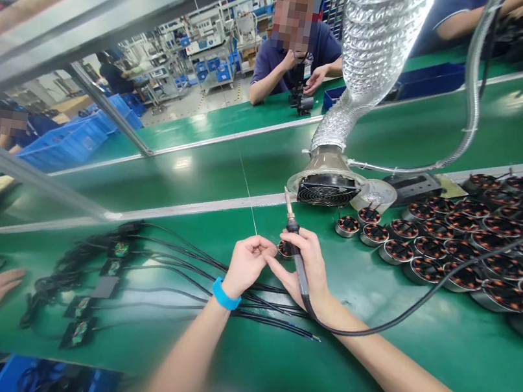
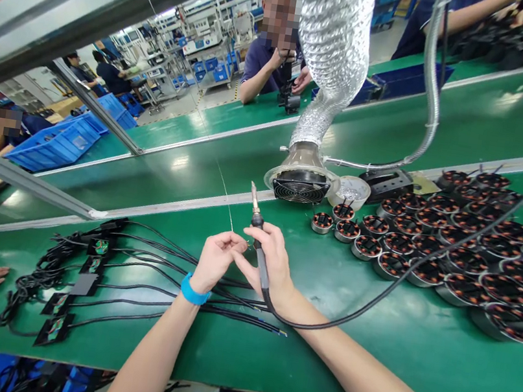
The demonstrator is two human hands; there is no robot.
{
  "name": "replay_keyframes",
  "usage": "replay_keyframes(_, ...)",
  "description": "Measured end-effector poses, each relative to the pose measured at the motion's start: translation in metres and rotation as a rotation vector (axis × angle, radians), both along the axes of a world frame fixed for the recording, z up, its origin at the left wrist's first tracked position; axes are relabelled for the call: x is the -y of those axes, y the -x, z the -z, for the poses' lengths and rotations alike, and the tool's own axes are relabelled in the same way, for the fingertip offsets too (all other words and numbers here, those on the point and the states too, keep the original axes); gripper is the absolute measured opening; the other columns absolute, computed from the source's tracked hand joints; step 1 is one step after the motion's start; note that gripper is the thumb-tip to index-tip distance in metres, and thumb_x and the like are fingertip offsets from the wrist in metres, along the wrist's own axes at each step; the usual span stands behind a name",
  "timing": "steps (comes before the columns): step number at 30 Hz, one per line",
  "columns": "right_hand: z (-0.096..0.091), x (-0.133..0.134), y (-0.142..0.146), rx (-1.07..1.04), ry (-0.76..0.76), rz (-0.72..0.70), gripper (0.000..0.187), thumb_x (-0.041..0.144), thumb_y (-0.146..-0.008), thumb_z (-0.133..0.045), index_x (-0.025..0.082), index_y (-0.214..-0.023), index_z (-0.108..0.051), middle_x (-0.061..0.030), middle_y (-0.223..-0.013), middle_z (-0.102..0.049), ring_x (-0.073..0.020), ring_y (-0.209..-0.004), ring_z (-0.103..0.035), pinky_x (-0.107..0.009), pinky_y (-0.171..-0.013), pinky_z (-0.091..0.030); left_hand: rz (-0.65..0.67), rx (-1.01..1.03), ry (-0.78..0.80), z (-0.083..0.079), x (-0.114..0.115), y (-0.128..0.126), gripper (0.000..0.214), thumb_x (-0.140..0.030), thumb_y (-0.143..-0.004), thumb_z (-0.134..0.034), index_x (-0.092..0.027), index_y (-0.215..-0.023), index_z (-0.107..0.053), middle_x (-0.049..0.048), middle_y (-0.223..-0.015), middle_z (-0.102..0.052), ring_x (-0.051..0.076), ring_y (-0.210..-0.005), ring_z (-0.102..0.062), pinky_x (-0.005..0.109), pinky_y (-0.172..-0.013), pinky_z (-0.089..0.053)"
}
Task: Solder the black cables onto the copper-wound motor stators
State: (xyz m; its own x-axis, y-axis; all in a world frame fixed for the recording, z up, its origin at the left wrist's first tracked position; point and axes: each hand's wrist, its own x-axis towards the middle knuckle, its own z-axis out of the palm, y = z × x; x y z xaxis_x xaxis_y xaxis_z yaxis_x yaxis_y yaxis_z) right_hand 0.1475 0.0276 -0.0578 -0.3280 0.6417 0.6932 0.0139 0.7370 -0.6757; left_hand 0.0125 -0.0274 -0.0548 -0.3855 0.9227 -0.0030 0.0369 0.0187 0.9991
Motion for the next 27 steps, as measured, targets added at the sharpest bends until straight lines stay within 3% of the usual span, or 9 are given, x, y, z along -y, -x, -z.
replay_keyframes(5,-0.002,-0.001,-0.002,-0.005,-0.045,-0.070,0.034,0.013,-0.093,-0.060,0.030,-0.122,-0.053,-0.0081,-0.112,-0.057,-0.0233,-0.107,-0.063,-0.040,-0.091,-0.058,0.048,-0.070,0.002,-0.001,0.003,-0.002,0.011,-0.025,-0.077,-0.071,-0.014,-0.079,-0.069,0.0035,-0.080,-0.068,0.015,-0.077,-0.061,0.027,-0.076,-0.048)
replay_keyframes(9,0.004,-0.003,-0.009,0.033,0.030,-0.054,0.035,0.012,-0.094,-0.058,0.030,-0.123,-0.052,-0.0070,-0.105,-0.060,-0.0219,-0.098,-0.066,-0.039,-0.088,-0.060,0.145,-0.200,0.071,-0.009,0.009,0.005,0.020,-0.034,-0.083,-0.070,-0.014,-0.078,-0.070,0.0016,-0.075,-0.063,0.013,-0.069,-0.052,0.025,-0.067,-0.041)
replay_keyframes(12,0.011,-0.003,-0.016,0.057,0.096,-0.064,0.033,0.012,-0.094,-0.057,0.028,-0.123,-0.053,-0.0063,-0.104,-0.059,-0.0195,-0.091,-0.067,-0.038,-0.087,-0.060,0.230,-0.289,0.090,-0.014,0.012,0.010,0.023,-0.037,-0.083,-0.072,-0.015,-0.079,-0.074,0.0021,-0.076,-0.062,0.013,-0.072,-0.050,0.026,-0.070,-0.040)
replay_keyframes(16,0.019,-0.002,-0.019,0.041,0.127,-0.062,0.031,0.012,-0.095,-0.056,0.027,-0.122,-0.053,-0.0057,-0.107,-0.055,-0.0163,-0.085,-0.068,-0.035,-0.085,-0.060,0.270,-0.149,0.147,-0.014,0.011,0.008,0.026,-0.040,-0.084,-0.071,-0.014,-0.080,-0.070,0.0012,-0.073,-0.061,0.012,-0.067,-0.050,0.026,-0.066,-0.039)
replay_keyframes(20,0.023,-0.006,-0.015,0.036,0.135,-0.062,0.030,0.013,-0.096,-0.055,0.028,-0.123,-0.054,-0.0056,-0.105,-0.056,-0.0173,-0.088,-0.068,-0.034,-0.084,-0.060,0.198,-0.020,0.147,-0.008,0.007,0.001,0.022,-0.035,-0.084,-0.071,-0.015,-0.078,-0.065,-0.0025,-0.066,-0.056,0.009,-0.058,-0.046,0.024,-0.060,-0.036)
replay_keyframes(27,0.017,-0.016,-0.023,0.010,0.167,0.052,0.025,0.022,-0.098,-0.056,0.025,-0.123,-0.061,-0.0066,-0.104,-0.065,-0.0174,-0.086,-0.067,-0.033,-0.084,-0.058,0.001,-0.099,0.020,0.008,-0.003,-0.011,0.014,-0.025,-0.084,-0.066,-0.014,-0.075,-0.065,0.0014,-0.073,-0.062,0.013,-0.070,-0.055,0.025,-0.069,-0.042)
